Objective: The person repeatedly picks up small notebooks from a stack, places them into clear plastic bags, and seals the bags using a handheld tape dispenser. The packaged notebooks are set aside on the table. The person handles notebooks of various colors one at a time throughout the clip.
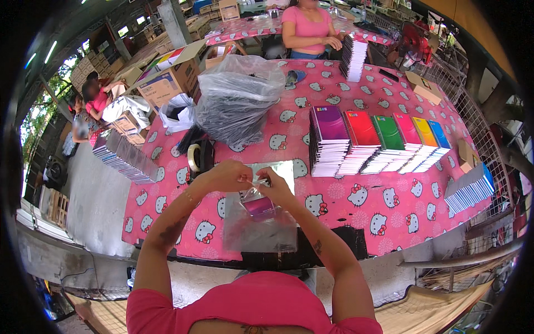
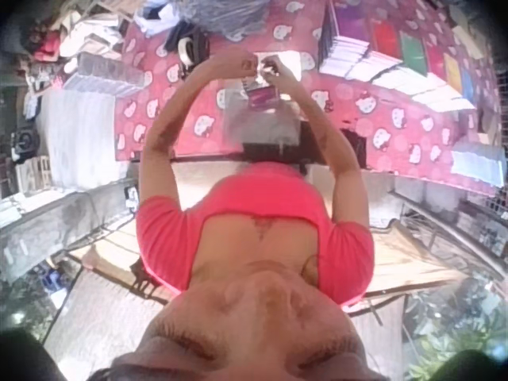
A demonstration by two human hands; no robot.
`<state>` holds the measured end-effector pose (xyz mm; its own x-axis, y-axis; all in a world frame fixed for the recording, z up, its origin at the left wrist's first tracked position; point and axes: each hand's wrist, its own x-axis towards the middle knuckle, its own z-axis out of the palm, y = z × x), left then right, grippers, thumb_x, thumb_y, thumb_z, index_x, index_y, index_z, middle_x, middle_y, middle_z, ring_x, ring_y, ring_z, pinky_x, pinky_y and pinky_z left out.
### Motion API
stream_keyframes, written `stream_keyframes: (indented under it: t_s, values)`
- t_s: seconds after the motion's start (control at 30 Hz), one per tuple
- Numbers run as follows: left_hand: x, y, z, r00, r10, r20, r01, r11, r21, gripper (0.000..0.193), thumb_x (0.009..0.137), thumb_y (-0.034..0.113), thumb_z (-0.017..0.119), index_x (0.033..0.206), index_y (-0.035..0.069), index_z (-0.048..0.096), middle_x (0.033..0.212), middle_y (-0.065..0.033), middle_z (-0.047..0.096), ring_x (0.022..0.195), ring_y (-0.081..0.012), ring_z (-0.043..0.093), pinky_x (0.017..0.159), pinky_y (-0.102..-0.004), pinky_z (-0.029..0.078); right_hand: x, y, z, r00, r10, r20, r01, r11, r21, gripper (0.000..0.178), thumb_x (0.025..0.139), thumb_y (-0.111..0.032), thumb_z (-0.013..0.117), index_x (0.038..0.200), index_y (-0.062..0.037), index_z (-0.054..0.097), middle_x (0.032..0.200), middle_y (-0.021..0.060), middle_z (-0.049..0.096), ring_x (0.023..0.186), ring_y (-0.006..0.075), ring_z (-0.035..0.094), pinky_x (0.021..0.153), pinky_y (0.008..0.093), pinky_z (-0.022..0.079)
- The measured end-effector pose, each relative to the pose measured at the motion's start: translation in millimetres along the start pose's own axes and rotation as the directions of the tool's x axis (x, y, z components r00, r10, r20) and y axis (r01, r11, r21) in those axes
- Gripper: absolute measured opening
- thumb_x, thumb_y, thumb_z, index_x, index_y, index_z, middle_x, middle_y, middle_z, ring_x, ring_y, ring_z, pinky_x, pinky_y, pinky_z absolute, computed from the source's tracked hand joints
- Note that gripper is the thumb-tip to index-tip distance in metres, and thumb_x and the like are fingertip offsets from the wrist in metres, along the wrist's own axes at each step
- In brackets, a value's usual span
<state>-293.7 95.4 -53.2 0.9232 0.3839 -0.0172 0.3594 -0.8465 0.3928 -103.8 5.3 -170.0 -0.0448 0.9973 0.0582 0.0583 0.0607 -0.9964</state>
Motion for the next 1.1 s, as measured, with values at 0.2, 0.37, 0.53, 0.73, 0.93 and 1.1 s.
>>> stream_keyframes:
  t_s: [0.2,0.37,0.53,0.73,0.93,1.1]
  values:
    - [42.4,-80.2,34.2,0.939,-0.035,0.343,0.133,0.955,-0.264,0.034,0.079,0.035,0.077,0.093,0.005,0.071,0.086,-0.0077,0.071,0.078,-0.021,0.068,0.068,-0.0367,0.053,4.3,9.1,-8.3,0.988,-0.055,0.143,0.036,0.99,0.134,0.051,0.092,-0.023,0.072,0.134,-0.01,0.047,0.112,0.0045,0.054,0.096,0.0117,0.051,0.082,0.0274,0.045]
    - [12.5,-98.2,65.4,0.896,-0.154,0.416,0.416,0.618,-0.667,0.029,0.085,0.03,0.075,0.09,0.003,0.069,0.083,-0.0015,0.067,0.073,-0.0159,0.063,0.066,-0.0329,0.052,-0.6,6.4,1.9,0.993,-0.07,0.092,0.053,0.982,0.179,0.047,0.094,-0.018,0.068,0.135,-0.0077,0.047,0.111,0.0043,0.053,0.096,0.0114,0.051,0.084,0.0266,0.045]
    - [1.9,-15.9,41.6,0.706,-0.633,-0.317,0.412,0.731,-0.544,0.034,0.093,0.025,0.065,0.113,-0.002,0.067,0.111,-0.0184,0.07,0.104,-0.0245,0.066,0.088,-0.0402,0.051,-8.5,10.8,3.3,0.999,-0.029,-0.022,0.035,0.945,0.325,0.043,0.097,-0.016,0.064,0.136,-0.0081,0.048,0.114,0.0039,0.051,0.103,0.0102,0.049,0.09,0.0253,0.043]
    - [-21.3,75.8,73.4,0.82,-0.058,-0.569,0.336,0.854,0.398,0.075,0.077,0.047,0.075,0.124,-0.005,0.051,0.123,-0.0209,0.057,0.115,-0.0392,0.054,0.096,-0.0535,0.038,-25.1,19.6,20.8,0.839,0.16,-0.521,0.173,0.828,0.534,0.045,0.104,-0.041,0.049,0.132,-0.007,0.053,0.121,0.0046,0.058,0.103,0.0159,0.059,0.091,0.0306,0.048]
    - [-10.6,46.8,76.2,0.857,-0.296,-0.421,0.359,0.93,0.077,0.067,0.067,0.047,0.079,0.102,-0.005,0.057,0.095,-0.0184,0.059,0.093,-0.0352,0.059,0.085,-0.0473,0.047,-101.6,82.8,51.2,0.734,0.405,0.546,-0.68,0.45,0.579,0.058,0.099,-0.058,0.046,0.115,-0.0047,0.064,0.119,0.0096,0.065,0.119,0.0249,0.06,0.095,0.0422,0.051]
    - [-58.2,66.6,108.4,0.671,-0.613,-0.418,0.311,0.744,-0.592,0.079,0.073,0.05,0.084,0.118,-0.006,0.053,0.107,-0.022,0.063,0.104,-0.0352,0.062,0.088,-0.0437,0.049,-80.5,42.7,28.9,0.971,0.231,0.054,-0.136,0.354,0.925,0.052,0.09,-0.037,0.071,0.128,-0.0068,0.052,0.12,0.0105,0.063,0.114,0.0262,0.062,0.09,0.0447,0.055]
